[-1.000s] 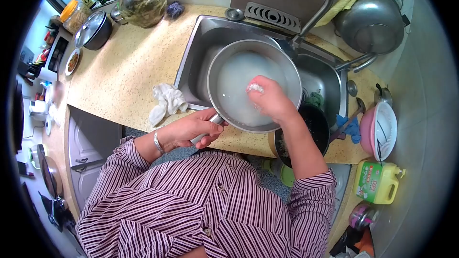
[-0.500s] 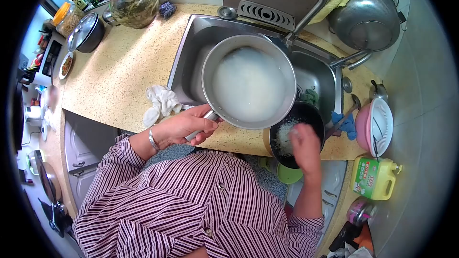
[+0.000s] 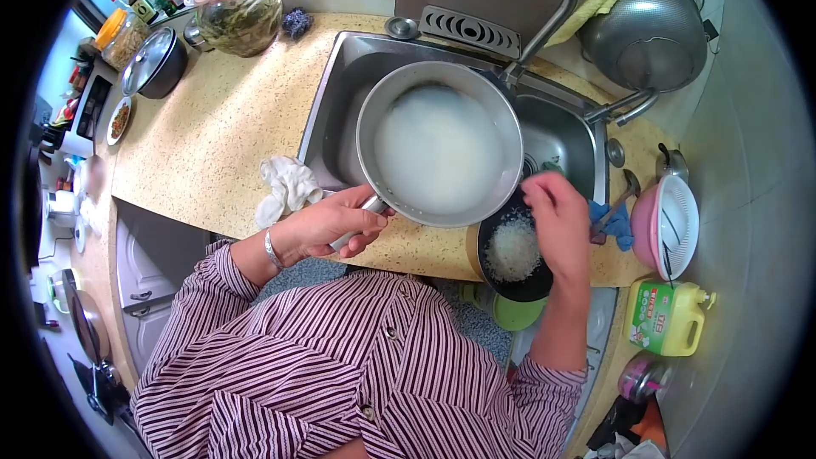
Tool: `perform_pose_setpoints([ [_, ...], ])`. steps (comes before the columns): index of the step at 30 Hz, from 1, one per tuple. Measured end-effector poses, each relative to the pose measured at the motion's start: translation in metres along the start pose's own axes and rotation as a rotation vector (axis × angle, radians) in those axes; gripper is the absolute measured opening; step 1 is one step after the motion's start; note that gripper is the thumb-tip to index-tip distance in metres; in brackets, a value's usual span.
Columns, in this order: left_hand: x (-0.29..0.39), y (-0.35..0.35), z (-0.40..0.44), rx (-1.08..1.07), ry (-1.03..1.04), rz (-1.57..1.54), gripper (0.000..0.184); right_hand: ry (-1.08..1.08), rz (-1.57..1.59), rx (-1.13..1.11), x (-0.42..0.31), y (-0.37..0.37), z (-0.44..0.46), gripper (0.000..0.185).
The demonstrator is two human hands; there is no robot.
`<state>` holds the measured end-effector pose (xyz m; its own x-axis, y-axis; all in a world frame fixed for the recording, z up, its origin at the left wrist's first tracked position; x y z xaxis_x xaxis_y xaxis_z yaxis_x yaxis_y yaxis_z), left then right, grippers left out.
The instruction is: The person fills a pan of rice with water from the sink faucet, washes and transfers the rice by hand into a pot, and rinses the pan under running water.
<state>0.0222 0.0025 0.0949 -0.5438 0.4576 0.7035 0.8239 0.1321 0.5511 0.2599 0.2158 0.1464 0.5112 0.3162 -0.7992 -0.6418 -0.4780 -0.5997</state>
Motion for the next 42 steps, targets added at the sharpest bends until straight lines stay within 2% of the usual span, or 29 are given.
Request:
perform_pose_setpoints([
  [1,-0.003,-0.001,0.002,-0.005,0.007,-0.011,0.022,0.000,0.000,0.001,-0.007,0.011,0.008,0.012],
  [3,-0.004,0.000,0.002,-0.011,0.015,-0.020,0.023,-0.327,-0.264,-0.058,-0.022,0.036,0.027,0.015],
  [5,-0.004,0.003,0.001,0.017,0.003,-0.008,0.023,-0.464,-0.499,-0.114,-0.032,0.065,0.046,0.019],
  [6,-0.004,0.004,0.001,0.018,0.003,-0.006,0.023,-0.464,-0.498,-0.112,-0.035,0.079,0.054,0.019],
  [8,-0.004,0.005,0.000,0.011,0.010,0.004,0.023,-0.500,-0.874,-0.112,-0.036,0.104,0.068,0.027],
  [11,0.000,0.009,-0.002,0.003,0.029,0.014,0.022,-0.563,-1.011,-0.073,-0.033,0.120,0.078,0.034],
  [21,0.007,0.012,-0.007,0.032,0.017,0.054,0.018,-0.451,-0.942,-0.199,-0.015,0.118,0.063,0.030],
  [29,0.000,0.008,-0.001,0.037,-0.001,0.024,0.020,-0.423,-0.704,-0.370,-0.014,0.124,0.033,0.026],
  [36,-0.011,0.000,0.006,0.028,-0.013,-0.067,0.017,-0.379,-0.622,-0.498,-0.021,0.138,0.030,0.026],
  [38,-0.012,0.000,0.006,0.029,-0.034,-0.084,0.016,-0.383,-0.405,-0.504,-0.016,0.143,0.030,0.022],
  [42,-0.016,-0.004,0.008,0.043,-0.032,-0.059,0.016,-0.338,-0.199,-0.525,-0.004,0.153,0.035,0.021],
])
Point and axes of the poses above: each hand's wrist, its own z-axis towards the middle knuckle, its own y-axis out of the palm, x = y × z, the point moved 1 cm from there along z, towards the middle knuckle
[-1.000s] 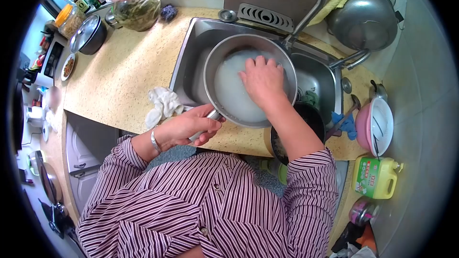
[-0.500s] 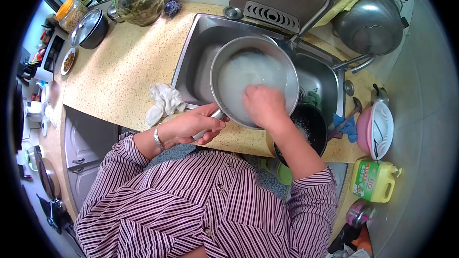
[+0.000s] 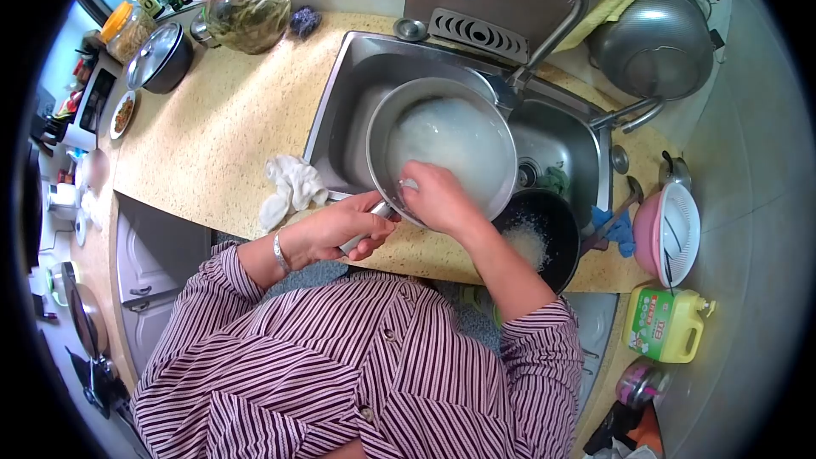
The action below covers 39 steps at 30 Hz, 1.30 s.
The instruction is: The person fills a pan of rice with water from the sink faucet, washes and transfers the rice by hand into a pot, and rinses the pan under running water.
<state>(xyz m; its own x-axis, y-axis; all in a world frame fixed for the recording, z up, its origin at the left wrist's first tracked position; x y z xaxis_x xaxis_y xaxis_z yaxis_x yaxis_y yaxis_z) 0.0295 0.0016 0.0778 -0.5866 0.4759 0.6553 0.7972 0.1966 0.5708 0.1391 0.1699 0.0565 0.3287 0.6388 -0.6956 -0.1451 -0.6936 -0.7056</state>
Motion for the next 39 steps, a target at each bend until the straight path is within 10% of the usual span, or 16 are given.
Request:
perform_pose_setpoints([
  [3,0.001,-0.001,-0.001,-0.017,0.008,-0.013,0.017,0.006,0.113,-0.006,0.004,-0.003,0.006,0.021],
  [5,0.003,0.000,-0.003,-0.037,0.010,-0.012,0.016,0.426,0.517,-0.070,-0.013,-0.018,0.008,0.014],
  [24,0.002,-0.005,0.004,-0.047,0.014,-0.083,0.020,0.339,0.973,0.282,0.002,-0.109,-0.077,0.012],
  [30,0.007,-0.010,0.006,-0.059,0.026,-0.041,0.022,0.313,0.177,0.562,0.051,-0.071,-0.156,0.012],
  [32,0.008,-0.007,0.005,-0.056,0.030,-0.041,0.022,0.225,-0.580,0.243,0.066,-0.052,-0.171,0.014],
  [39,0.009,-0.005,0.007,-0.065,0.031,-0.008,0.021,0.444,-0.026,0.622,0.070,-0.083,-0.158,0.011],
])
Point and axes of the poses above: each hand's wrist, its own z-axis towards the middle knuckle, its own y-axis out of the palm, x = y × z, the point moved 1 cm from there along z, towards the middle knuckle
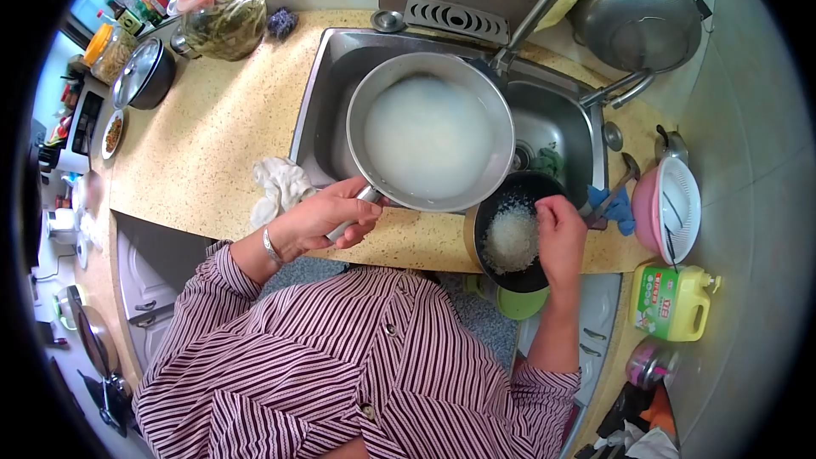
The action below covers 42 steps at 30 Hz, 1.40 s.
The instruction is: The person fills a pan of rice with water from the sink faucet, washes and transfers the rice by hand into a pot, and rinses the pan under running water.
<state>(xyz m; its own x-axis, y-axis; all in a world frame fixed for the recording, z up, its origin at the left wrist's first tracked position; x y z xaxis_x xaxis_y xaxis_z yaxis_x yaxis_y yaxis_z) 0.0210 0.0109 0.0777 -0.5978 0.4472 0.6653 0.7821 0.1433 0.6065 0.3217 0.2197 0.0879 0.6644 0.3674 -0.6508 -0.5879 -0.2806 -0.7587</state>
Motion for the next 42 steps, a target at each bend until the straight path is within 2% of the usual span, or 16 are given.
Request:
perform_pose_setpoints([
  [1,0.000,0.000,0.000,0.001,0.005,-0.001,0.021,-0.005,-0.001,0.000,-0.006,-0.002,0.006,0.011],
  [3,-0.002,0.001,-0.001,0.005,0.000,-0.012,0.022,0.082,0.260,-0.065,-0.031,-0.008,0.018,0.009],
  [5,-0.002,0.005,-0.003,-0.002,0.007,-0.010,0.023,0.057,0.306,-0.080,-0.064,0.002,0.027,0.009],
  [7,-0.003,0.007,-0.003,-0.014,0.013,-0.006,0.023,-0.101,0.287,-0.191,-0.089,0.020,0.041,0.013],
  [8,-0.003,0.008,-0.003,-0.013,0.019,-0.004,0.023,-0.103,0.288,-0.191,-0.100,0.031,0.048,0.013],
  [10,-0.002,0.011,-0.004,-0.009,0.029,-0.005,0.023,-0.363,-0.067,-0.216,-0.118,0.054,0.063,0.018],
  [11,-0.001,0.014,-0.005,0.002,0.024,-0.007,0.022,-0.367,-0.067,-0.218,-0.120,0.063,0.070,0.018],
  [13,0.001,0.015,-0.007,0.015,0.023,-0.013,0.021,-0.534,-0.408,-0.154,-0.120,0.080,0.084,0.025],
  [14,0.001,0.015,-0.007,0.007,0.036,0.004,0.019,-0.539,-0.410,-0.156,-0.120,0.085,0.089,0.025],
  [16,0.001,0.015,-0.007,0.000,0.054,0.014,0.017,-0.467,-0.621,-0.153,-0.119,0.093,0.097,0.031],
  [20,0.010,0.021,-0.013,-0.002,0.047,0.074,0.016,-0.409,-0.685,-0.201,-0.119,0.104,0.096,0.034],
  [26,0.004,0.021,-0.008,0.038,0.037,0.101,0.020,-0.348,-0.574,-0.261,-0.120,0.121,0.086,0.036],
  [32,0.001,0.018,-0.005,0.028,0.042,0.080,0.020,-0.475,-0.401,-0.310,-0.139,0.132,0.063,0.031],
  [34,-0.002,0.016,-0.003,0.029,0.045,0.070,0.020,-0.509,-0.321,-0.344,-0.148,0.132,0.054,0.023],
  [38,-0.002,0.015,-0.003,0.042,0.033,0.066,0.020,-0.559,-0.302,-0.387,-0.149,0.139,0.050,0.023],
  [42,-0.004,0.013,-0.003,0.067,0.020,0.065,0.019,-0.579,-0.090,-0.474,-0.139,0.146,0.051,0.018],
])
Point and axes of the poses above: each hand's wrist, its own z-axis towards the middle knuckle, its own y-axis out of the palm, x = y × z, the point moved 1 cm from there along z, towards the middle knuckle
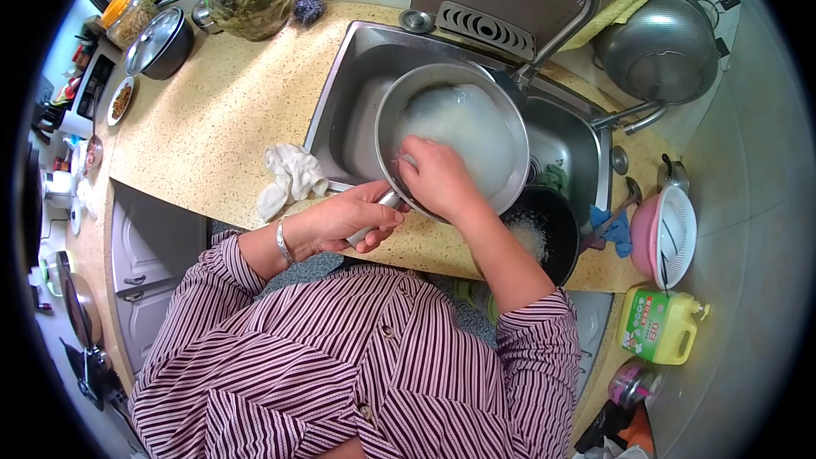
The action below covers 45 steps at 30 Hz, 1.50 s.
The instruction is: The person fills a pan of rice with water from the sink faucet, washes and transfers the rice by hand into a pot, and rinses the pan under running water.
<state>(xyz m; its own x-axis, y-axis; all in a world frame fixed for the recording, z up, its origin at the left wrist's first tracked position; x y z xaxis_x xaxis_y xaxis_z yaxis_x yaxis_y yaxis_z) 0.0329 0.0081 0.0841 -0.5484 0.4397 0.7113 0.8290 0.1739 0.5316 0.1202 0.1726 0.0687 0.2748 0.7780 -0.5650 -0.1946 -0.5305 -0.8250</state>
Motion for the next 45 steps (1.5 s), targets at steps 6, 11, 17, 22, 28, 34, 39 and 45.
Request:
perform_pose_setpoints([
  [6,-0.004,-0.002,0.001,-0.003,-0.021,-0.043,0.018,0.291,0.542,-0.189,0.003,-0.003,-0.003,0.012],
  [11,-0.009,-0.007,0.002,-0.017,-0.013,-0.058,0.017,0.577,0.970,-0.193,0.018,-0.016,-0.002,0.005],
  [17,-0.009,-0.010,0.002,-0.036,-0.028,-0.068,0.018,0.564,0.967,-0.108,0.038,-0.035,-0.009,0.010],
  [22,-0.013,-0.018,0.005,-0.037,-0.025,-0.117,0.021,0.526,1.017,0.092,0.029,-0.085,-0.058,0.007],
  [28,-0.005,-0.020,0.005,-0.056,0.003,-0.107,0.019,0.602,0.435,0.258,0.035,-0.101,-0.156,0.010],
  [34,-0.004,-0.022,0.007,-0.048,-0.006,-0.090,0.020,0.290,-0.269,0.254,0.061,-0.068,-0.184,0.018],
  [39,0.002,-0.016,0.007,-0.012,0.005,-0.066,0.021,0.550,-0.062,0.356,0.069,-0.091,-0.173,0.007],
  [45,0.005,-0.014,0.003,-0.012,0.020,-0.006,0.022,0.635,0.352,0.292,0.038,-0.118,-0.130,0.010],
])
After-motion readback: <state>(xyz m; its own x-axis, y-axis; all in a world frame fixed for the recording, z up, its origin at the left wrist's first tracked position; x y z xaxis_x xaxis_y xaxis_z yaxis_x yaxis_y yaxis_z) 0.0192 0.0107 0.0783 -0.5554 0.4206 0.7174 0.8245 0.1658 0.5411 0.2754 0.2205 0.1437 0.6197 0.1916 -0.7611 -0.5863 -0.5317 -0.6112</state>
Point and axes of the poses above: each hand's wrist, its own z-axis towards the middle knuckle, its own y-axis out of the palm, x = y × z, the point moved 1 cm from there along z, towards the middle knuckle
